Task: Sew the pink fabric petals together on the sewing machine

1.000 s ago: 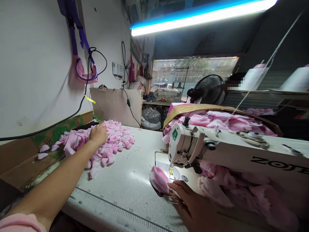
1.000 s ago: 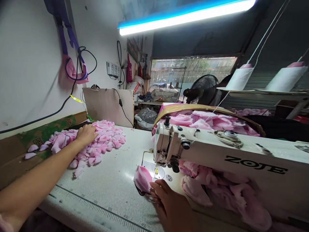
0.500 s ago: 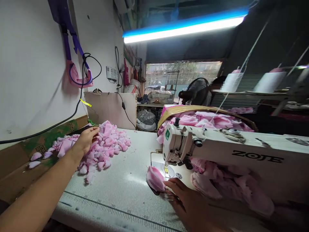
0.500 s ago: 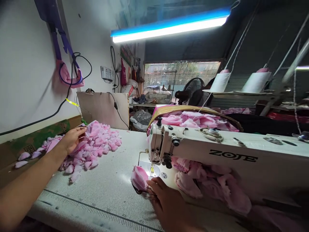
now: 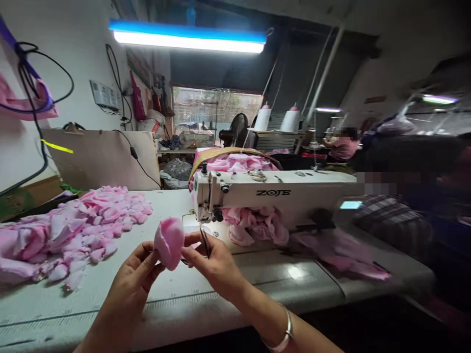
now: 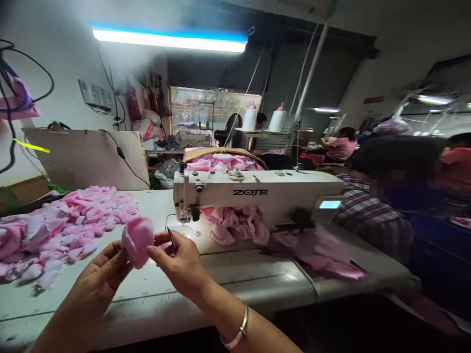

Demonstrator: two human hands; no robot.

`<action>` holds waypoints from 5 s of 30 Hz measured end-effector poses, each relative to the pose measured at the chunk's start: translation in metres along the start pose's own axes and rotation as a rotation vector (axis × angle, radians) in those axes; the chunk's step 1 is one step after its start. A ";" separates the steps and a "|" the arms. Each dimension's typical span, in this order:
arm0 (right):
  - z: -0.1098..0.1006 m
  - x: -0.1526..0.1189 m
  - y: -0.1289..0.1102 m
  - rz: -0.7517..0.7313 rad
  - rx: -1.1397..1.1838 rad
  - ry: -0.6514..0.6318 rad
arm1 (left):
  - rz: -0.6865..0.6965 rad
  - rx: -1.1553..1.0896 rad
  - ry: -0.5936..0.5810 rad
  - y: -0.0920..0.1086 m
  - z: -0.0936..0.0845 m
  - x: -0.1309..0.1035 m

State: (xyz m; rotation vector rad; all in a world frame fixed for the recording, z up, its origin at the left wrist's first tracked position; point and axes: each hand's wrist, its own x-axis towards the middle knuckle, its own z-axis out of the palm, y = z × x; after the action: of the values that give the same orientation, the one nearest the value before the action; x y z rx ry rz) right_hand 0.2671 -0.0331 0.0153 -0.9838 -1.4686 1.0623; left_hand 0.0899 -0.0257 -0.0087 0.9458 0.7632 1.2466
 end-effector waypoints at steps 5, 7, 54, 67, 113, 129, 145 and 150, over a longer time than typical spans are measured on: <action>0.001 -0.012 0.010 -0.058 0.052 0.049 | -0.066 0.128 -0.138 -0.013 0.014 -0.020; -0.002 -0.019 0.010 -0.086 -0.070 0.008 | -0.025 0.228 -0.125 -0.009 0.017 -0.023; -0.069 0.012 0.058 -0.276 -1.248 -0.447 | 0.898 1.914 -0.561 -0.036 0.014 0.078; -0.071 0.015 0.059 -0.228 -1.206 -0.551 | 0.864 1.893 -0.538 -0.039 0.017 0.079; -0.106 0.047 0.067 -0.270 -1.473 -0.356 | 0.667 1.874 -0.484 -0.050 0.022 0.091; -0.107 0.051 0.072 -0.299 -1.471 -0.247 | 0.686 1.820 -0.473 -0.055 0.022 0.108; -0.109 0.051 0.070 -0.166 -1.376 -0.245 | 0.645 1.709 -0.556 -0.049 0.019 0.116; -0.104 0.041 0.061 -0.088 -1.255 -0.252 | 0.632 1.627 -0.558 -0.048 0.010 0.119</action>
State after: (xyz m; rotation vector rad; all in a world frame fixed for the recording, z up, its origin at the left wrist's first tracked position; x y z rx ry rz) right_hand 0.3673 0.0350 -0.0236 -1.6126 -2.4138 0.0687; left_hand 0.1405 0.0869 -0.0448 2.8679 0.9873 0.5337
